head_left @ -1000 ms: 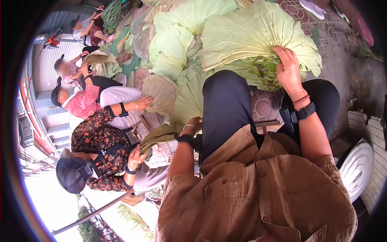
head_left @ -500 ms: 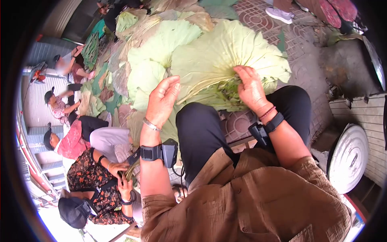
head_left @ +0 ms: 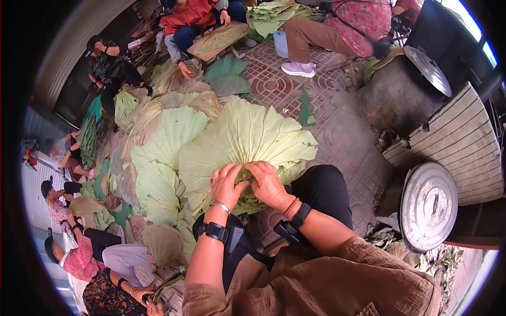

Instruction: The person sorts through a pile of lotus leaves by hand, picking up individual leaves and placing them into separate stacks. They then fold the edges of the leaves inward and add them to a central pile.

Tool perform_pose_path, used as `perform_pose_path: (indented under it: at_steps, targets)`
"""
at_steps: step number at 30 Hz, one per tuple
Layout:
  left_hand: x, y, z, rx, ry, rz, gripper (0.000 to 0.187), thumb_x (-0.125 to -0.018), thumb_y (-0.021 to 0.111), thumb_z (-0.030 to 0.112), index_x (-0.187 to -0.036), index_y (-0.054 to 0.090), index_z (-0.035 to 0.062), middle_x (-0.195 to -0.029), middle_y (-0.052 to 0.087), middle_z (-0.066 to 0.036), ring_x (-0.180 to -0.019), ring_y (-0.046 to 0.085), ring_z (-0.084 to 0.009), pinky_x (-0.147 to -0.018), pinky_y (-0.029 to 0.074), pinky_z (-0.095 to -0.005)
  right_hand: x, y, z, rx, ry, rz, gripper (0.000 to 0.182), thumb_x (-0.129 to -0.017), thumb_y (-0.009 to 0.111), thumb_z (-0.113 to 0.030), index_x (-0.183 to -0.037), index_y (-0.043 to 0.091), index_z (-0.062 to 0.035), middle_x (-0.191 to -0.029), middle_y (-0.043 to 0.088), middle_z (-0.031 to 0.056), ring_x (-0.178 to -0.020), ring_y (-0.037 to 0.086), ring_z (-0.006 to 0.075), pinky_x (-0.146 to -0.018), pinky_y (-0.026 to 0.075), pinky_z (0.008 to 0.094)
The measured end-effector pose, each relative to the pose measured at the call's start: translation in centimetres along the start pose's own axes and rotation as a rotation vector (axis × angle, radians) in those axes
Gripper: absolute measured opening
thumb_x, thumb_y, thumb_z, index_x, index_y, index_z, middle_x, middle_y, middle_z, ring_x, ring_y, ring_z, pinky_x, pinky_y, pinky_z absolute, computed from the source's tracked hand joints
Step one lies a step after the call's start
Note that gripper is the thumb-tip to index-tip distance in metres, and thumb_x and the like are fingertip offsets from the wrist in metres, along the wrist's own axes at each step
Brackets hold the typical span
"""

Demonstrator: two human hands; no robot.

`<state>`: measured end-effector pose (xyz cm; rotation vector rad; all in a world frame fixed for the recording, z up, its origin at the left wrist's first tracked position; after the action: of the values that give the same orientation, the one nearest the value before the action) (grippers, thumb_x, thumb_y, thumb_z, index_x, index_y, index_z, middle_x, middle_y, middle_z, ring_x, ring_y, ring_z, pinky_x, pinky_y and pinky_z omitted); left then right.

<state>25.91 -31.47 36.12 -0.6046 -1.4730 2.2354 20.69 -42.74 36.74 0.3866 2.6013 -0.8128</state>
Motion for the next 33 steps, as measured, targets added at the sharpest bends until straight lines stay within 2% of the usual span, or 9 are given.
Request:
perform_pose_path:
  at_steps: [17,21,22,23,25,26,27,30,33]
  targets:
    - [0.3,-0.9,0.0,0.038,-0.016,0.146,0.035,-0.078,0.066,0.031,-0.109,0.06,0.0149,-0.11,0.06,-0.001,-0.105,0.05,-0.0243,-0.089,0.038,-0.0412,-0.1,-0.3,-1.6,0.039,-0.091,-0.037,0.039,-0.075,0.053,-0.001,-0.114,0.054,-0.0009,-0.116,0.054,0.0172,-0.111,0.047,0.0359,-0.098,0.036,0.0426]
    - [0.2,-1.3,-0.6,0.098,-0.063,0.204,0.031,-0.083,0.061,0.033,-0.108,0.059,0.0149,-0.107,0.062,-0.003,-0.101,0.052,-0.0257,-0.087,0.039,-0.0416,-0.1,-1.8,-2.4,0.144,0.001,0.032,0.027,-0.08,0.055,-0.007,-0.106,0.057,0.0004,-0.111,0.056,0.0195,-0.104,0.05,0.0361,-0.088,0.041,0.042]
    - [0.2,-1.4,-0.6,0.102,-0.069,0.226,0.03,-0.085,0.058,0.033,-0.108,0.059,0.0145,-0.106,0.063,-0.004,-0.1,0.052,-0.0267,-0.086,0.039,-0.0424,-0.1,-2.2,-2.5,0.134,-0.035,0.073,0.023,-0.084,0.056,-0.012,-0.102,0.058,0.0012,-0.097,0.059,0.0185,-0.089,0.057,0.0325,-0.077,0.046,0.0406]
    - [0.2,-1.4,-0.6,0.106,-0.079,0.235,0.03,-0.085,0.058,0.033,-0.108,0.059,0.0145,-0.106,0.063,-0.004,-0.1,0.052,-0.0267,-0.086,0.039,-0.0424,-0.1,-2.1,-2.3,0.135,-0.044,0.063,0.023,-0.084,0.056,-0.012,-0.102,0.058,0.0012,-0.097,0.059,0.0185,-0.089,0.057,0.0325,-0.077,0.046,0.0406]
    - [0.1,-1.7,-0.8,0.141,-0.101,0.266,0.029,-0.086,0.056,0.033,-0.108,0.059,0.0139,-0.105,0.063,-0.005,-0.099,0.053,-0.0273,-0.086,0.039,-0.043,0.5,-1.3,1.1,-0.055,0.258,-0.033,0.023,-0.086,0.055,-0.02,-0.095,0.059,0.0002,-0.084,0.059,0.018,-0.067,0.059,0.0359,-0.062,0.046,0.0408]
    - [0.1,-1.8,-0.8,0.148,-0.093,0.275,0.029,-0.086,0.056,0.033,-0.108,0.059,0.0136,-0.104,0.063,-0.005,-0.098,0.053,-0.0276,-0.085,0.039,-0.0433,0.7,0.0,2.9,-0.225,0.388,-0.1,0.03,-0.09,0.052,-0.029,-0.093,0.059,-0.0003,-0.079,0.06,0.014,-0.056,0.059,0.0271,-0.051,0.045,0.0356]
    - [0.2,-1.8,-0.9,0.157,-0.105,0.277,0.029,-0.086,0.056,0.033,-0.108,0.059,0.0136,-0.104,0.063,-0.005,-0.098,0.053,-0.0276,-0.085,0.039,-0.0433,1.1,0.1,3.4,-0.217,0.388,-0.113,0.03,-0.09,0.052,-0.029,-0.093,0.059,-0.0003,-0.079,0.06,0.014,-0.056,0.059,0.0271,-0.051,0.045,0.0356]
    - [0.0,-2.2,-0.6,0.199,-0.099,0.291,0.031,-0.087,0.054,0.032,-0.107,0.06,0.0104,-0.103,0.063,-0.008,-0.096,0.053,-0.0296,-0.086,0.039,-0.0409,2.2,1.1,4.4,-0.7,0.826,-0.141,0.034,-0.09,0.05,-0.036,-0.097,0.059,-0.0033,-0.085,0.062,0.0078,-0.058,0.06,0.0153,-0.046,0.041,0.0243]
    - [0.8,-2.4,-0.8,0.237,-0.097,0.284,0.031,-0.086,0.054,0.032,-0.107,0.06,0.0095,-0.103,0.063,-0.009,-0.096,0.053,-0.0289,-0.086,0.039,-0.0389,2.3,2.1,4.3,-0.933,0.873,-0.246,0.039,-0.094,0.045,-0.039,-0.107,0.055,-0.0035,-0.09,0.064,0.0088,-0.069,0.062,0.019,-0.057,0.047,0.0301]
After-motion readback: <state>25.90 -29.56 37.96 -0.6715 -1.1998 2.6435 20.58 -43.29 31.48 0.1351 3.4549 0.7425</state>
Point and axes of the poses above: each hand's wrist, its own x-axis away from the middle knuckle, its own y-axis out of the palm, z = x × y, the point moved 9 cm from there along -x, towards the middle knuckle
